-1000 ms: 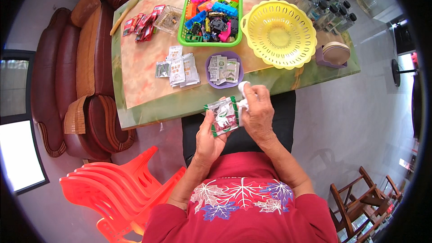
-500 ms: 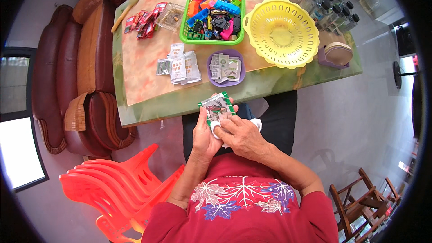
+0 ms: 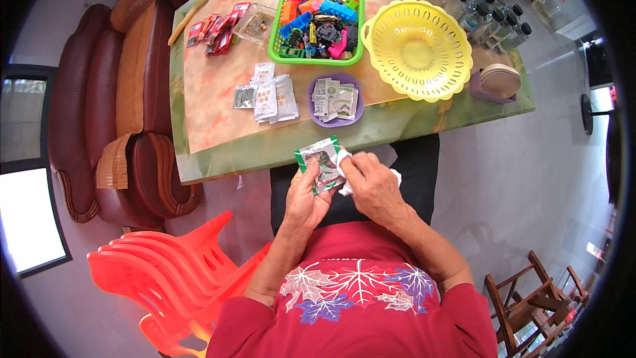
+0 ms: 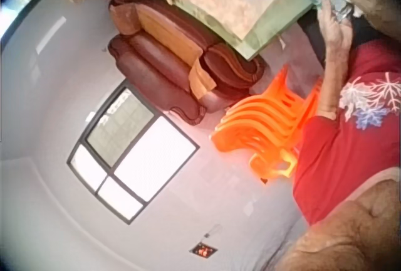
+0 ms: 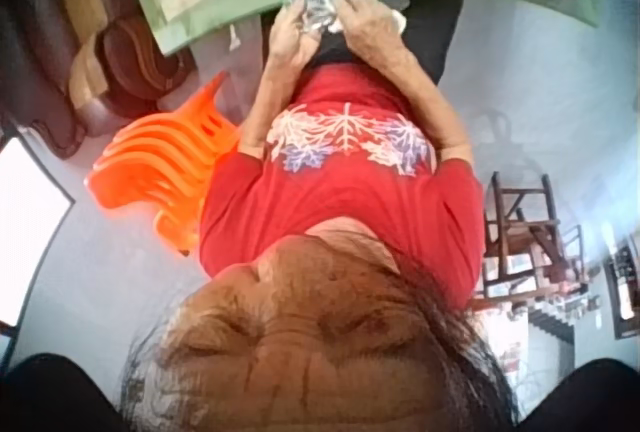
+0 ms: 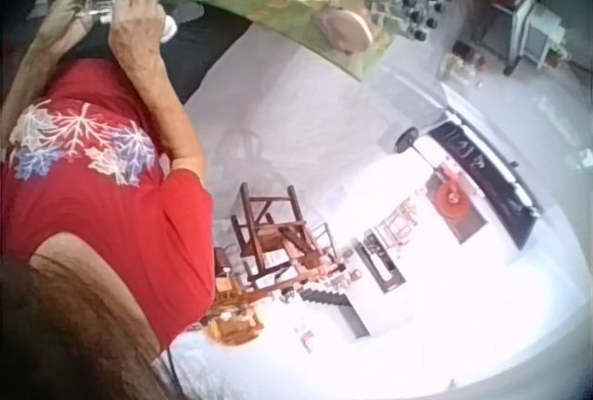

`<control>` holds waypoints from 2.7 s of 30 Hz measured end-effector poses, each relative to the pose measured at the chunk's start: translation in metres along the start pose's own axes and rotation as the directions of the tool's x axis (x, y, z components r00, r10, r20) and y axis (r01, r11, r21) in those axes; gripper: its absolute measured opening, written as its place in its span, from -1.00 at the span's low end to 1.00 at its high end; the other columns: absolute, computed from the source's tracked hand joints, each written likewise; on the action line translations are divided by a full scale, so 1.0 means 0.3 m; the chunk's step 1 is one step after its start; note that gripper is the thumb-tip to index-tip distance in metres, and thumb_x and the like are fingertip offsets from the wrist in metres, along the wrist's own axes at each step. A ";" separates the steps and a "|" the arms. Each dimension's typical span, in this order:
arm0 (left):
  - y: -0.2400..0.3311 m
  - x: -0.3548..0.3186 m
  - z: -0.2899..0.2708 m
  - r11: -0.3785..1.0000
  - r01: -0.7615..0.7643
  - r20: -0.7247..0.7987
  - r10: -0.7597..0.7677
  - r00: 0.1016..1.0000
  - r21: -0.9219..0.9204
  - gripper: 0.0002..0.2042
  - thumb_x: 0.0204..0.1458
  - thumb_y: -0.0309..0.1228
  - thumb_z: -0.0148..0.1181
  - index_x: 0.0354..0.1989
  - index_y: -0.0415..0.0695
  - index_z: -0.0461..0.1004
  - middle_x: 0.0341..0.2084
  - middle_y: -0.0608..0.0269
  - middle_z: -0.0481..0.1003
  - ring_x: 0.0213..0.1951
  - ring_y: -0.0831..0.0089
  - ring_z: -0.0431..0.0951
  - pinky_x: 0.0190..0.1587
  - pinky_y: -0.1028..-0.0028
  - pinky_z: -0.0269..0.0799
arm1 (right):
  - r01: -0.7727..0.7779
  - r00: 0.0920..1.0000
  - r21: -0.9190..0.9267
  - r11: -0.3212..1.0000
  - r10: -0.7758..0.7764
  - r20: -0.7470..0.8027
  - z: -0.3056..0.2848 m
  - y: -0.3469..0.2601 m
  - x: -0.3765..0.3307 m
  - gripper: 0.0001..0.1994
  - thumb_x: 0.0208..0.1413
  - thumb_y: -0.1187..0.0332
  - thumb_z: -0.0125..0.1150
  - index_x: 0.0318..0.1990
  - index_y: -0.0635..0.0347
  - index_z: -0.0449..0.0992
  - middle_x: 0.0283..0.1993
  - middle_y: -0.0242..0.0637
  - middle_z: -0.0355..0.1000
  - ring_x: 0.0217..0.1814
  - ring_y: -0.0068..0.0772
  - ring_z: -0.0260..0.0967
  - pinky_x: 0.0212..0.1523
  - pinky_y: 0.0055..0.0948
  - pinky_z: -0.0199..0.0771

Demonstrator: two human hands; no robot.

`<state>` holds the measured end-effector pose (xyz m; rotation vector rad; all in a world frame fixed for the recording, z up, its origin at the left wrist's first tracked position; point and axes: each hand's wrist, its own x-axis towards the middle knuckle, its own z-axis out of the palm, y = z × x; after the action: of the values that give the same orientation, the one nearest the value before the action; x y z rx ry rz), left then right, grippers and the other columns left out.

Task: The person wipes small white packets with a white cloth, handling them one at a time. The person picks up each packet from a table, wipes it thoroughly, and places it into a purple bowl. The table also contains a green basket with colorful items and a yellow colander.

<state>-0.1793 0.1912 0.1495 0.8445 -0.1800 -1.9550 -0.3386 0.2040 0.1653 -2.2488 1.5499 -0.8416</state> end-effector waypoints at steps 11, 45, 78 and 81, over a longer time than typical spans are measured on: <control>-0.001 0.013 0.006 1.000 0.011 0.011 -0.011 1.000 0.029 -0.62 0.29 -0.17 -0.23 0.11 -0.16 0.28 -0.01 0.11 0.44 0.04 0.26 0.45 0.10 0.20 0.36 | -0.062 0.997 0.266 0.962 0.050 0.054 -0.074 -0.002 0.065 -0.50 -0.24 0.52 0.24 -0.01 0.17 0.37 -0.22 -0.20 0.31 -0.15 -0.12 0.35 -0.25 -0.24 0.46; -0.060 0.564 -0.112 0.183 -0.334 0.178 0.567 0.804 0.925 -0.73 -0.01 -0.50 0.24 -0.14 -0.30 0.41 -0.28 0.20 0.50 -0.23 0.50 0.49 -0.16 0.50 0.40 | -0.261 0.951 0.393 0.881 0.164 0.263 0.017 0.113 -0.200 -0.63 -0.13 0.50 0.22 -0.09 0.09 0.41 -0.29 -0.23 0.30 -0.21 -0.15 0.37 -0.27 -0.24 0.42; 0.495 0.699 -0.630 -0.138 0.364 -0.076 0.853 0.516 0.921 -0.37 -0.28 -0.14 0.39 -0.01 -0.17 0.34 -0.09 -0.01 0.37 0.03 0.01 0.27 0.13 0.12 0.11 | -0.277 0.923 0.300 0.913 0.166 0.346 0.022 0.114 -0.150 -0.58 -0.21 0.56 0.19 -0.08 0.15 0.43 -0.32 -0.20 0.32 -0.25 -0.11 0.34 -0.27 -0.27 0.39; 0.563 0.703 -0.601 -0.081 0.430 -0.194 0.807 0.558 0.899 -0.30 -0.42 -0.08 0.46 -0.06 -0.18 0.37 -0.09 -0.04 0.37 0.06 0.04 0.25 0.18 0.17 0.10 | -0.289 0.915 0.267 0.919 0.183 0.360 0.025 0.110 -0.149 -0.57 -0.23 0.54 0.22 -0.08 0.12 0.41 -0.31 -0.22 0.30 -0.22 -0.13 0.33 -0.26 -0.25 0.40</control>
<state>-0.0072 -0.0322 -0.0114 2.4229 -1.3087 -0.3603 -0.3701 0.2317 0.1283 -1.8143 1.3850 -0.5604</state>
